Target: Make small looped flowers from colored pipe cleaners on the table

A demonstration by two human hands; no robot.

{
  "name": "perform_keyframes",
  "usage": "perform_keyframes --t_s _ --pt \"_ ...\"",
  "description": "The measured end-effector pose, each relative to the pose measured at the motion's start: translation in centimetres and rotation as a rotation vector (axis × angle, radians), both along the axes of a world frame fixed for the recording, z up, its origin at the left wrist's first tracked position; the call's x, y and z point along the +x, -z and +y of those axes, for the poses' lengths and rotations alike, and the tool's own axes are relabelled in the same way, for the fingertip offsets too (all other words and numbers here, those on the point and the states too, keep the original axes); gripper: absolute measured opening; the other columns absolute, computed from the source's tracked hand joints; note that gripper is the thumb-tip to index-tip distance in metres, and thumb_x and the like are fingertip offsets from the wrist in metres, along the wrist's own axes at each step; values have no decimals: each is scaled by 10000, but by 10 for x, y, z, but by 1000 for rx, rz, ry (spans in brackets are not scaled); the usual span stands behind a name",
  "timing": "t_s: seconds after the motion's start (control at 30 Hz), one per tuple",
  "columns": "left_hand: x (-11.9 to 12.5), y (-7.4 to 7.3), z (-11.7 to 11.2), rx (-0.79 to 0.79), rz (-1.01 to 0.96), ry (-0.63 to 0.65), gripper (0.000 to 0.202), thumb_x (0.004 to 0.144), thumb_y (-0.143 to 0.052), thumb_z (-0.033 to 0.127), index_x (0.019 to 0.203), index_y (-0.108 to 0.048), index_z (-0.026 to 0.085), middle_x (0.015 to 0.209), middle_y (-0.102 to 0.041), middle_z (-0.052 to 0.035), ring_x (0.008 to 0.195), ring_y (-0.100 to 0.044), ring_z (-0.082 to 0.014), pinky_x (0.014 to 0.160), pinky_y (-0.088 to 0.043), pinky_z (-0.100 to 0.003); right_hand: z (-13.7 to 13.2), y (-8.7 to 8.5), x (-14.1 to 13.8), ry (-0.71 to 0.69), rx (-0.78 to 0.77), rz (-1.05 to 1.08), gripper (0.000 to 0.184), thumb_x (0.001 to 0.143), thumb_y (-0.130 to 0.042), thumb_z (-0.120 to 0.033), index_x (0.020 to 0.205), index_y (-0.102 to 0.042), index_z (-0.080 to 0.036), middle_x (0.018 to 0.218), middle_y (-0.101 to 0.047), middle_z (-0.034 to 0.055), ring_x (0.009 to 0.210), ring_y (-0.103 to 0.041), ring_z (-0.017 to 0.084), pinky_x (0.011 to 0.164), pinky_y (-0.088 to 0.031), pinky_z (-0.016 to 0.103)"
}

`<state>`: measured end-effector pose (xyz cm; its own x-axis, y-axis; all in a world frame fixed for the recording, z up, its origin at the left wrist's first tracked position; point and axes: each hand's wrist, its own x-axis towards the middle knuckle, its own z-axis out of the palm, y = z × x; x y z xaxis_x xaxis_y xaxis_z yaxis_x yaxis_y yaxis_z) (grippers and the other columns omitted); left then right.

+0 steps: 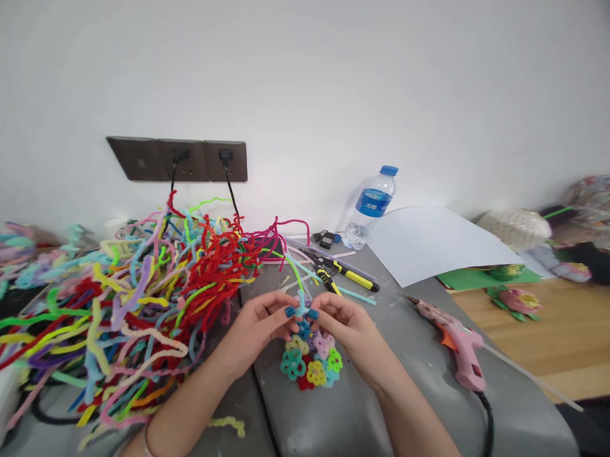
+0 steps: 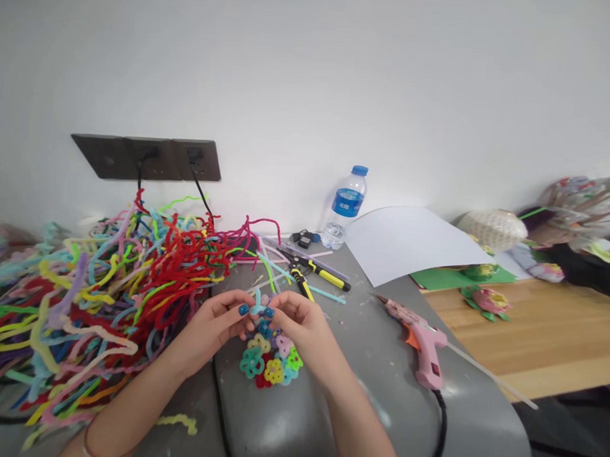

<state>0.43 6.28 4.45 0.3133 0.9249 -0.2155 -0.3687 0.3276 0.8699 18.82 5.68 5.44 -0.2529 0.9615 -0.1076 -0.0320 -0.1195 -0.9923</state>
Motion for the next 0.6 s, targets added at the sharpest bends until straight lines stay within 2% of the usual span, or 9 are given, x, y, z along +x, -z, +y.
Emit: perform_keyframes --t_s 0.17,0.3,0.43,0.6 --pt "-1 0 -1 27 1 -9 339 628 -905 377 807 -735 144 690 -678 -13 620 -617 -107 543 -466 -177 -1 1 -5 -58 22 4 377 766 -759 -543 798 -619 -194 710 -656 4 654 -587 153 604 -422 263" --pt "-1 -1 -1 31 17 4 335 618 -907 384 775 -734 143 656 -659 -7 609 -606 -110 540 -462 -183 -2 2 -5 -69 60 -56 325 794 -743 -488 801 -630 -184 707 -649 4 635 -554 144 585 -396 256" --pt "-3 1 -1 98 71 58 287 660 -881 352 766 -724 136 677 -651 -6 604 -585 -102 561 -462 -195 -1 -2 -1 -49 80 -108 314 790 -745 -471 811 -636 -177 674 -592 -18 605 -498 126 564 -370 247" --pt "-4 1 -1 178 140 133 210 704 -824 229 787 -650 145 703 -629 12 628 -566 -97 608 -458 -201 1 -7 6 -118 43 -87 319 780 -740 -469 810 -639 -168 687 -601 -13 595 -488 115 564 -380 241"
